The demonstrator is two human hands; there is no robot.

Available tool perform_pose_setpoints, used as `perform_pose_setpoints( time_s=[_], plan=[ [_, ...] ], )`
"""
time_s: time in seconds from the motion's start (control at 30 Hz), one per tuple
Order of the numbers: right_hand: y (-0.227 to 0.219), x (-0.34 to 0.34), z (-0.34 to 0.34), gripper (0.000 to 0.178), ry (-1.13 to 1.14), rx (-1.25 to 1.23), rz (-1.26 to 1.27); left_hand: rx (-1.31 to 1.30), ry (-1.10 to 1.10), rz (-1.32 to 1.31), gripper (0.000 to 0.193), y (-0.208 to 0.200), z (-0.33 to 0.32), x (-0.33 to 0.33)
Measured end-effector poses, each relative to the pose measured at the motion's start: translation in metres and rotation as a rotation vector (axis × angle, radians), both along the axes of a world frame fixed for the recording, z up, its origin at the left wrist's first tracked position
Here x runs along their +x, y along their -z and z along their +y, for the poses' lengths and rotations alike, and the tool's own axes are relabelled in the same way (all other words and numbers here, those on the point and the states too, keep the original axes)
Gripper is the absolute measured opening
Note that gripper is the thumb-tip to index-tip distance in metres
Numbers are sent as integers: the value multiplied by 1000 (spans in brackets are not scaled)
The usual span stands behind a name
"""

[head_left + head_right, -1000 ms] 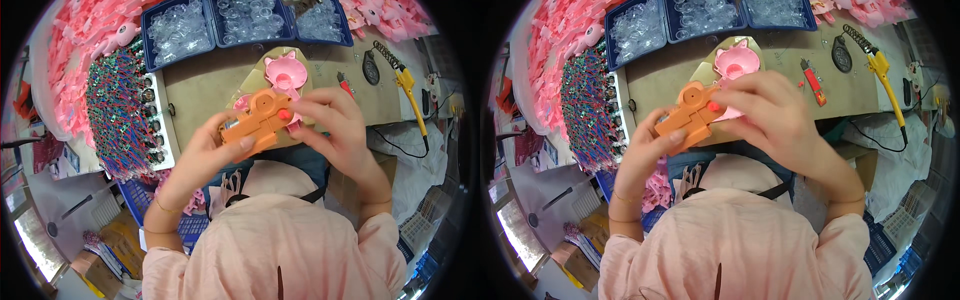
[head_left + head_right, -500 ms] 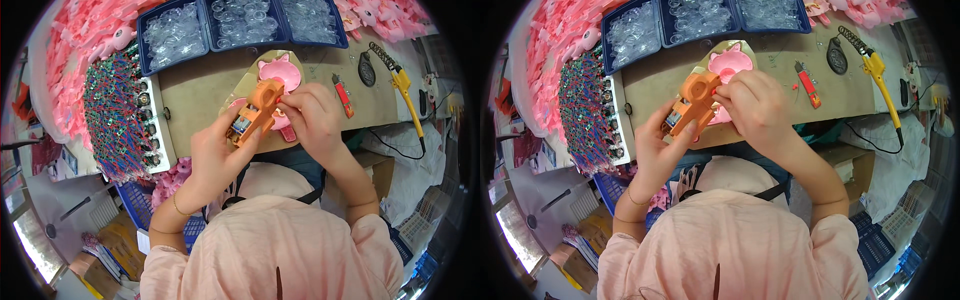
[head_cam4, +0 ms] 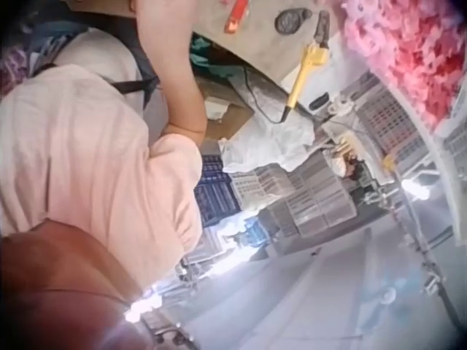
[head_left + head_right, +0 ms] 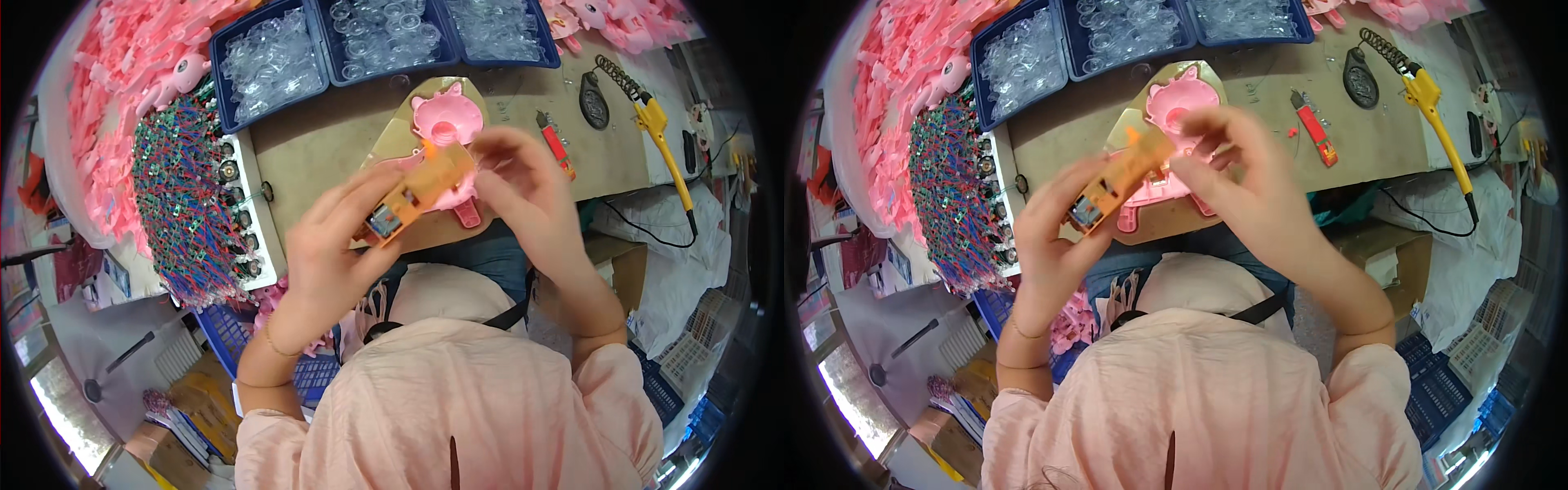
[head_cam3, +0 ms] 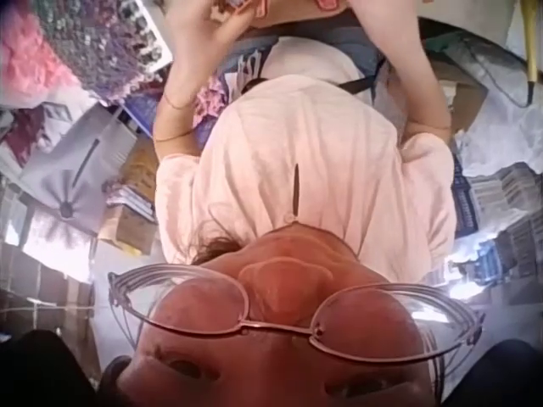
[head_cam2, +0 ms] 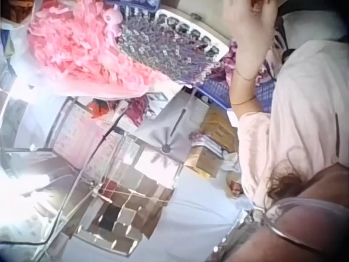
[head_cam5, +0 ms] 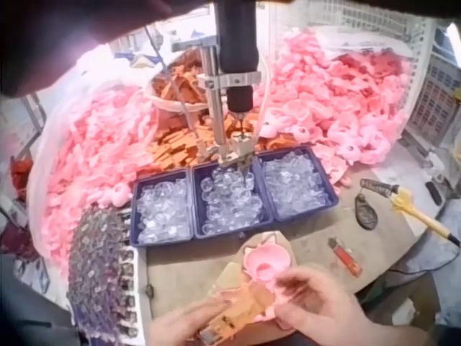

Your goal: Assembling and soldering internal electronic components of toy ponies at a factory workbench.

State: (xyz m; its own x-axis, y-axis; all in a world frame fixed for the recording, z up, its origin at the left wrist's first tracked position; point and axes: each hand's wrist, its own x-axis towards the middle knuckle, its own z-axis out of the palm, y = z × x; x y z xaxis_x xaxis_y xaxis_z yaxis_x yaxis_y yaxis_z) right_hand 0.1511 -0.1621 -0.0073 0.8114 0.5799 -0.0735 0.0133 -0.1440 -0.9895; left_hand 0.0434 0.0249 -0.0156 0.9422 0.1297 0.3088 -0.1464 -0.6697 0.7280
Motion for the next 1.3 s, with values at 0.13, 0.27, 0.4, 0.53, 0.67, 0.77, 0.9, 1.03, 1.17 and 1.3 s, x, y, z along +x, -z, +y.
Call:
perform_pose_setpoints(
  time_s=[0.13,0.27,0.4,0.53,0.67,0.77,0.9,1.03,1.17,1.3],
  plan=[
    [-16,17,-8,36,-458,-65,-520,-266,189,190,47,-7,9,-9],
    [-18,17,-12,36,-546,-133,-698,-313,265,162,48,0,4,-20],
    [-5,43,-20,32,-529,-279,-615,-249,44,-72,50,28,-25,-7],
    [16,55,2,39,-493,-397,-636,122,-227,-133,49,36,-38,9],
    [26,29,-3,40,-333,-405,-682,95,-299,-165,41,39,-20,-12],
    [18,28,-27,34,-187,-403,-610,261,-461,-87,16,16,44,-53],
    [14,20,-33,26,-134,-336,-559,341,-797,148,9,0,114,-73],
    [0,4,1,19,-187,-215,-563,549,-699,218,12,19,128,-61],
    [-5,-4,1,18,-239,-197,-640,433,-578,131,14,16,126,-62],
    [-5,-7,-8,19,-215,-205,-629,-412,-700,234,10,7,114,-73]
  ],
)
